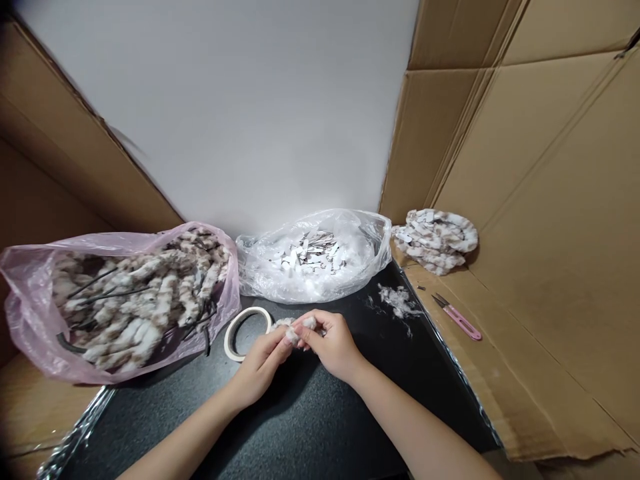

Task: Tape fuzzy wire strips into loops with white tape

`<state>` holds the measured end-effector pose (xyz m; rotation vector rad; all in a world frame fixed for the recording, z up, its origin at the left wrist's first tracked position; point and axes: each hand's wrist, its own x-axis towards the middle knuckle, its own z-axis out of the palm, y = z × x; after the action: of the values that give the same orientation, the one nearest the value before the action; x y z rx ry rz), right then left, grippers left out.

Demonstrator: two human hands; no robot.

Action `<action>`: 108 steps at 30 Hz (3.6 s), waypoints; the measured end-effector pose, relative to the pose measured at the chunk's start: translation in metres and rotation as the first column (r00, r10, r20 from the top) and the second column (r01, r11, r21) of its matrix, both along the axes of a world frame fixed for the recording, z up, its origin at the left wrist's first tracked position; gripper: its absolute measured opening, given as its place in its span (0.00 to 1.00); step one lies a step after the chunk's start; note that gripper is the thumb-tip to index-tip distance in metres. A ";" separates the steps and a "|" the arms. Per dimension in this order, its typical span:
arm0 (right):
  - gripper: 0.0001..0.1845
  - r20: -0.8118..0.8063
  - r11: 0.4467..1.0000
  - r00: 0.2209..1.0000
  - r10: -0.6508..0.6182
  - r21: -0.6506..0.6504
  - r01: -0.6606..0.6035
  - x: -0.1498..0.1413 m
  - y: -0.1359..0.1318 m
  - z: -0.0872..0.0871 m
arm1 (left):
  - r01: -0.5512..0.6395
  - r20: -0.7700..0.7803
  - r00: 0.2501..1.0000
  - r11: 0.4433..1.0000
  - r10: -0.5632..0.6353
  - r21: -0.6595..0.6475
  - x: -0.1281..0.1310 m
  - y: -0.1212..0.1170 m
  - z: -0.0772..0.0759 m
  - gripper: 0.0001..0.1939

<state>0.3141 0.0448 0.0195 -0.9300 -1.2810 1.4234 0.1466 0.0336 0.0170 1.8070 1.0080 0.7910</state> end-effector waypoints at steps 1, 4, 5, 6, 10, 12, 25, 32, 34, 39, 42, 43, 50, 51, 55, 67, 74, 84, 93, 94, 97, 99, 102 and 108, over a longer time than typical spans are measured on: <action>0.15 0.015 1.000 1.000 0.007 0.004 -0.007 0.000 0.000 0.000 | 0.011 0.013 1.000 1.000 -0.011 -0.018 0.001 0.000 0.000 0.18; 0.14 0.055 1.000 0.998 0.023 0.000 -0.023 -0.001 -0.001 -0.001 | 0.024 0.055 0.998 0.998 -0.021 -0.057 0.002 -0.001 0.001 0.18; 0.13 0.063 0.999 0.997 0.033 -0.003 -0.033 -0.002 -0.001 -0.002 | 0.019 0.067 0.998 0.997 -0.014 -0.070 0.002 -0.001 0.001 0.18; 0.13 0.069 0.999 0.997 0.046 -0.005 -0.046 -0.002 -0.001 -0.003 | 0.010 0.081 0.997 0.996 -0.003 -0.088 0.003 -0.001 0.001 0.19; 0.12 0.136 0.996 0.987 0.082 0.029 -0.087 0.000 -0.001 -0.004 | -0.011 0.162 0.986 0.978 0.045 -0.206 0.003 -0.001 -0.005 0.19; 0.16 0.189 0.993 0.980 0.064 0.085 -0.081 0.004 0.001 -0.002 | -0.033 0.195 0.978 0.970 0.081 -0.240 0.003 0.000 -0.008 0.19; 0.14 0.103 0.999 0.994 0.032 0.015 -0.034 0.019 0.013 0.003 | -0.048 0.115 0.991 0.984 0.068 -0.173 0.000 0.004 -0.007 0.20; 0.15 0.095 0.998 0.994 0.060 -0.034 -0.057 0.017 0.013 0.001 | -0.015 0.067 0.998 0.997 0.021 -0.082 0.001 0.005 -0.001 0.17; 0.16 0.072 0.995 0.994 0.078 -0.069 -0.073 0.016 0.012 0.002 | -0.006 0.060 0.998 0.996 0.011 -0.085 0.001 0.005 -0.001 0.17; 0.17 0.036 0.987 0.993 0.111 -0.125 -0.106 0.014 0.011 0.002 | -0.005 0.050 0.999 0.996 0.009 -0.093 0.001 0.005 -0.004 0.17; 0.17 0.055 0.983 0.991 0.122 -0.145 -0.113 0.014 0.010 0.002 | -0.014 0.048 0.999 0.996 0.019 -0.086 0.001 0.005 -0.005 0.17; 0.17 0.064 0.982 0.990 0.129 -0.148 -0.119 0.014 0.010 0.002 | -0.016 0.046 0.999 0.996 0.020 -0.087 0.001 0.005 -0.005 0.17; 0.17 0.091 0.981 0.982 0.167 -0.119 -0.156 0.012 0.008 0.002 | -0.005 0.034 0.999 0.995 0.009 -0.104 0.002 0.005 -0.003 0.17; 0.17 0.096 0.981 0.981 0.171 -0.113 -0.160 0.013 0.009 0.001 | -0.007 0.038 0.999 0.994 0.011 -0.106 0.002 0.005 -0.003 0.17; 0.13 0.170 0.987 0.973 0.154 -0.079 -0.142 0.013 0.009 0.000 | -0.034 0.121 0.991 0.982 0.057 -0.186 0.001 0.005 -0.005 0.17; 0.18 0.273 0.987 0.959 0.079 0.114 -0.114 0.016 0.010 -0.002 | -0.094 0.091 0.990 0.979 0.111 -0.182 0.001 0.006 0.001 0.18; 0.08 0.284 0.979 0.958 0.030 0.187 -0.086 0.015 0.007 0.003 | -0.088 0.079 0.992 0.982 0.102 -0.165 0.002 0.005 -0.001 0.17; 0.04 0.323 0.980 0.946 0.008 0.188 -0.073 0.008 0.005 -0.004 | -0.041 0.043 0.998 0.987 0.048 -0.157 0.000 0.006 -0.010 0.18; 0.03 0.248 0.990 0.969 0.007 0.133 -0.042 0.001 0.004 -0.009 | -0.038 0.116 0.991 0.977 0.063 -0.208 0.000 0.004 -0.016 0.19; 0.03 0.243 0.991 0.970 0.005 0.126 -0.036 0.001 0.004 -0.009 | -0.030 0.142 0.988 0.972 0.065 -0.231 0.000 0.004 -0.015 0.19; 0.02 0.233 0.992 0.973 0.000 0.120 -0.028 -0.001 0.003 -0.010 | -0.009 0.170 0.984 0.967 0.053 -0.253 0.001 0.003 -0.011 0.19; 0.00 0.234 0.990 0.972 -0.001 0.135 -0.031 -0.002 0.003 -0.011 | -0.012 0.145 0.988 0.972 0.048 -0.236 0.002 0.002 -0.009 0.18; 0.01 0.257 0.985 0.967 0.006 0.166 -0.050 -0.002 0.003 -0.010 | -0.040 0.132 0.988 0.968 0.075 -0.249 0.003 0.003 -0.008 0.18; 0.13 0.203 0.988 0.978 0.054 0.129 -0.082 0.000 0.002 -0.008 | -0.089 0.159 0.977 0.954 0.139 -0.288 0.002 0.004 -0.011 0.18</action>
<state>0.3141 0.0470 0.0118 -0.9609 -1.5529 1.3007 0.1486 0.0376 0.0062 1.4220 1.0567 0.8199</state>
